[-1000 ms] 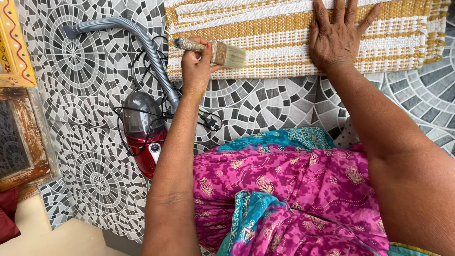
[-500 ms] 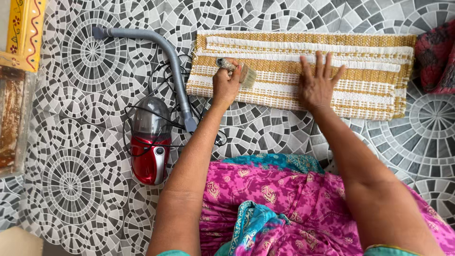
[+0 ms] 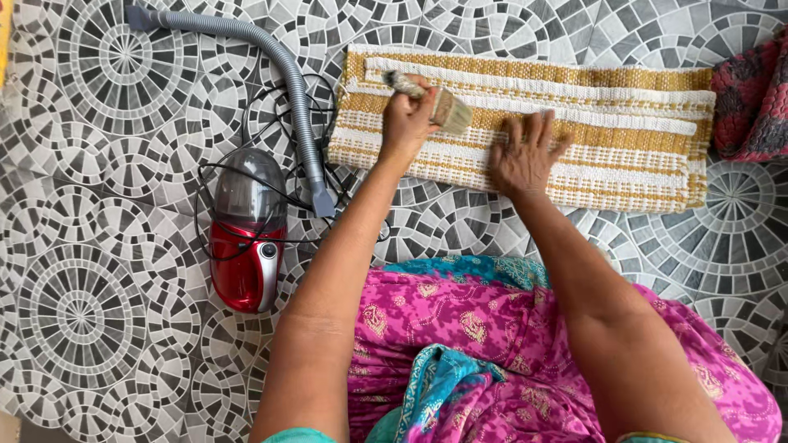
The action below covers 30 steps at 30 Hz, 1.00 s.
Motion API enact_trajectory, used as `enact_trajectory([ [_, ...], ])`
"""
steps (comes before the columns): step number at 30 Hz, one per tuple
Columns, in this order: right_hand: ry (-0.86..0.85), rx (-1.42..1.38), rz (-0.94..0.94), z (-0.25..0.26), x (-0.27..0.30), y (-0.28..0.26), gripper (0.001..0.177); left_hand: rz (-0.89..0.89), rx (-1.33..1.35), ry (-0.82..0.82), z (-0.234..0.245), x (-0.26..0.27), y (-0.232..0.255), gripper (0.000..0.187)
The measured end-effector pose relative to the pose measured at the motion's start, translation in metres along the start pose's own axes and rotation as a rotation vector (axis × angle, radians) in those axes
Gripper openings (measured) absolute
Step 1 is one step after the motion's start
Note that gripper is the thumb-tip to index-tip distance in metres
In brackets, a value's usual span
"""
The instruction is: The person brushes a striped mat with a wooden-handled brush, moving the tool across the fabric while holding it flat against the floor, and eventually folds the mat.
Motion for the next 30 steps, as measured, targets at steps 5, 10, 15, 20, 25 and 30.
enact_trajectory([
  [5,0.114,-0.094,0.112,0.004,0.003,-0.018,0.058,-0.326,-0.412,0.053,-0.009,0.009,0.000,0.015],
  [10,0.084,-0.100,0.065,0.010,-0.007,-0.019,0.060,-0.251,-0.588,0.117,0.045,-0.019,0.020,0.019],
  [15,0.084,-0.064,0.070,0.003,-0.008,-0.017,0.060,-0.240,-0.407,0.131,0.011,-0.034,0.025,0.016],
  [20,0.064,-0.021,0.071,0.006,-0.013,-0.019,0.061,-0.268,-0.361,0.122,-0.042,-0.052,0.018,0.015],
  [25,0.064,-0.077,0.078,0.005,-0.014,-0.018,0.061,-0.219,-0.692,0.203,0.022,-0.079,0.021,0.012],
  [30,0.064,-0.078,0.082,0.003,-0.016,-0.016,0.061,-0.219,-0.567,0.332,0.050,-0.103,0.033,0.012],
])
Point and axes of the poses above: each hand's wrist, its own x-axis away from the middle knuckle, its own z-axis out of the back of the hand, y = z × x, the point moved 8 cm from there along -x, towards the middle knuckle, and after that the axes turned 7 degrees about -x, right-handed, at the moved point
